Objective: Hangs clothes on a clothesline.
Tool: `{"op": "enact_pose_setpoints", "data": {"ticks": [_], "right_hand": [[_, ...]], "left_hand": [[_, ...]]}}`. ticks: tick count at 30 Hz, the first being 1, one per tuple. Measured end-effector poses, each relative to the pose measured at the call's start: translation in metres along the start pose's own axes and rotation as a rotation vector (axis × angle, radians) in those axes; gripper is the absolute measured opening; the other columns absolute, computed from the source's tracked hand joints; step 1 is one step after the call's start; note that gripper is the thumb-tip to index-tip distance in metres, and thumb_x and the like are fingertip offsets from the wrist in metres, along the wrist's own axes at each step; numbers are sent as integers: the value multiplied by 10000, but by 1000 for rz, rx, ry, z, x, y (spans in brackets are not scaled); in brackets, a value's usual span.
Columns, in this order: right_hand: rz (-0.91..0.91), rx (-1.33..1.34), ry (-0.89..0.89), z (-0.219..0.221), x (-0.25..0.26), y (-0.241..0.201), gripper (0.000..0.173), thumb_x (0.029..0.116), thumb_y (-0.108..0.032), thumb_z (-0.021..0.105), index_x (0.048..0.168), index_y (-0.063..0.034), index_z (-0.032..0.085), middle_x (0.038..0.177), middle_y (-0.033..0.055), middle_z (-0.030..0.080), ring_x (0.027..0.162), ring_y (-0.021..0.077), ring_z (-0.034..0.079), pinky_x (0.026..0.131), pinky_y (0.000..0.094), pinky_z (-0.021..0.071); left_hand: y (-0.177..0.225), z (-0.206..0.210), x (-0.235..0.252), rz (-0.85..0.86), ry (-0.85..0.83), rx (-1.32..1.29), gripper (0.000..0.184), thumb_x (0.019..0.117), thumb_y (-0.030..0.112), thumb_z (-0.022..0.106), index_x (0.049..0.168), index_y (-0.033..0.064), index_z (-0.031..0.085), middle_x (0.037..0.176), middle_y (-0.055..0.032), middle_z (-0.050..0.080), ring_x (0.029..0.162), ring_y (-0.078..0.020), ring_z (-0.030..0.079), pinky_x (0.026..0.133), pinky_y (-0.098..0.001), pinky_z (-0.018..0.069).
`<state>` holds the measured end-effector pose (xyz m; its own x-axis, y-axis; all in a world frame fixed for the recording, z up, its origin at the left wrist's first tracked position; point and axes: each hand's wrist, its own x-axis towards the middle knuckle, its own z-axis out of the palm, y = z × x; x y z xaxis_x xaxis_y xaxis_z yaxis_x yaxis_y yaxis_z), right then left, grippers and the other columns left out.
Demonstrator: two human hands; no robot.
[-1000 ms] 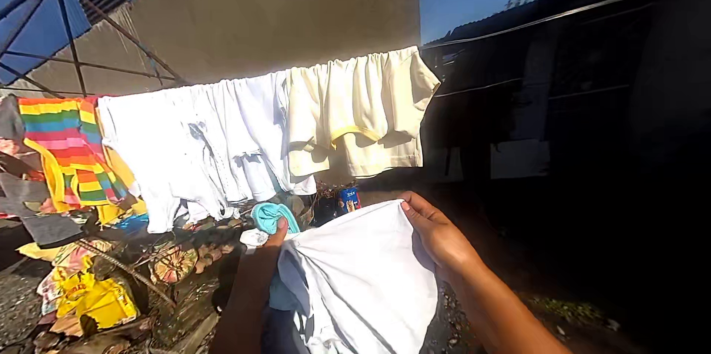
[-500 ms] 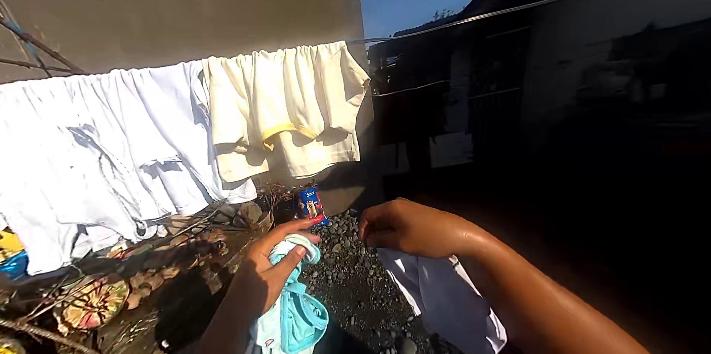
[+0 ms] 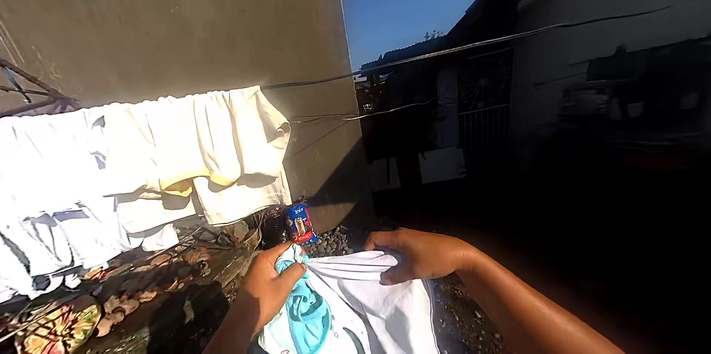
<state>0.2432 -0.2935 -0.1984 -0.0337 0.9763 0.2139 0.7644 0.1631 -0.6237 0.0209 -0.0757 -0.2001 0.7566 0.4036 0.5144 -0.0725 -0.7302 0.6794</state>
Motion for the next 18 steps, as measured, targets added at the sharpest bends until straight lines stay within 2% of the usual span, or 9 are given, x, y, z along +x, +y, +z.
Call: {"op": "enact_pose_setpoints", "data": {"ticks": [2, 4, 6, 7, 9, 11, 14, 17, 18], "right_hand": [[41, 23, 84, -16, -23, 20, 175, 907, -131, 747, 1025, -52, 644, 819, 13, 644, 716, 52, 605, 665, 255, 510], [-38, 155, 202, -27, -37, 33, 108, 895, -80, 717, 925, -79, 613, 783, -48, 600, 712, 1, 569, 659, 197, 481], [-82, 277, 288, -26, -42, 32, 70, 927, -65, 644, 934, -93, 580, 787, -58, 567, 719, 4, 549, 670, 198, 469], [-75, 307, 303, -22, -41, 28, 61, 950, -75, 631, 939, -95, 574, 783, -54, 561, 710, 8, 547, 663, 198, 469], [-48, 288, 290, -13, -36, 20, 76, 961, -104, 638, 923, -95, 573, 755, -49, 543, 673, 10, 528, 629, 197, 452], [-36, 207, 246, -6, -31, 15, 101, 956, -133, 666, 925, -63, 600, 764, -23, 536, 684, 33, 510, 641, 228, 431], [-50, 147, 177, -3, -33, 13, 96, 951, -122, 670, 921, -51, 614, 783, -5, 554, 711, 47, 522, 665, 248, 437], [-98, 165, 107, -14, -46, 15, 66, 944, -82, 687, 956, -36, 642, 840, -9, 599, 762, 22, 548, 707, 219, 460], [-110, 167, 89, -17, -52, 17, 73, 946, -92, 696, 951, -42, 643, 831, -21, 596, 753, 11, 543, 698, 208, 456]], "left_hand": [[7, -2, -3, -37, 28, 121, 145, 829, 148, 615, 935, 91, 695, 801, 55, 655, 726, 9, 621, 681, -236, 530], [11, 0, -8, -78, -23, 241, 161, 850, 161, 615, 945, 62, 699, 810, -2, 652, 747, -61, 618, 705, -326, 517], [14, 10, -11, -112, -125, 270, 174, 892, 138, 649, 1021, 40, 713, 916, -68, 694, 860, -134, 653, 803, -401, 529], [14, 19, -14, -96, -166, 238, 223, 898, 132, 663, 1096, 45, 711, 1012, -73, 708, 953, -136, 662, 874, -392, 527], [16, 43, -17, -13, -246, 84, 461, 870, 196, 705, 1305, 55, 647, 1228, -47, 708, 1151, -96, 658, 1022, -307, 526], [28, 75, -20, 9, -296, -80, 678, 820, 299, 795, 1399, 21, 577, 1288, -56, 684, 1191, -85, 639, 1043, -274, 512], [47, 114, -18, 45, -310, -206, 690, 828, 332, 818, 1389, 12, 573, 1283, -34, 690, 1195, -61, 638, 1053, -252, 517], [47, 127, -6, 54, -344, -335, 849, 844, 321, 795, 1539, 24, 407, 1377, -68, 617, 1230, -101, 606, 1060, -283, 497], [43, 128, -4, 52, -360, -393, 798, 832, 289, 807, 1503, 34, 457, 1321, -55, 651, 1184, -108, 636, 1029, -292, 525]]}}
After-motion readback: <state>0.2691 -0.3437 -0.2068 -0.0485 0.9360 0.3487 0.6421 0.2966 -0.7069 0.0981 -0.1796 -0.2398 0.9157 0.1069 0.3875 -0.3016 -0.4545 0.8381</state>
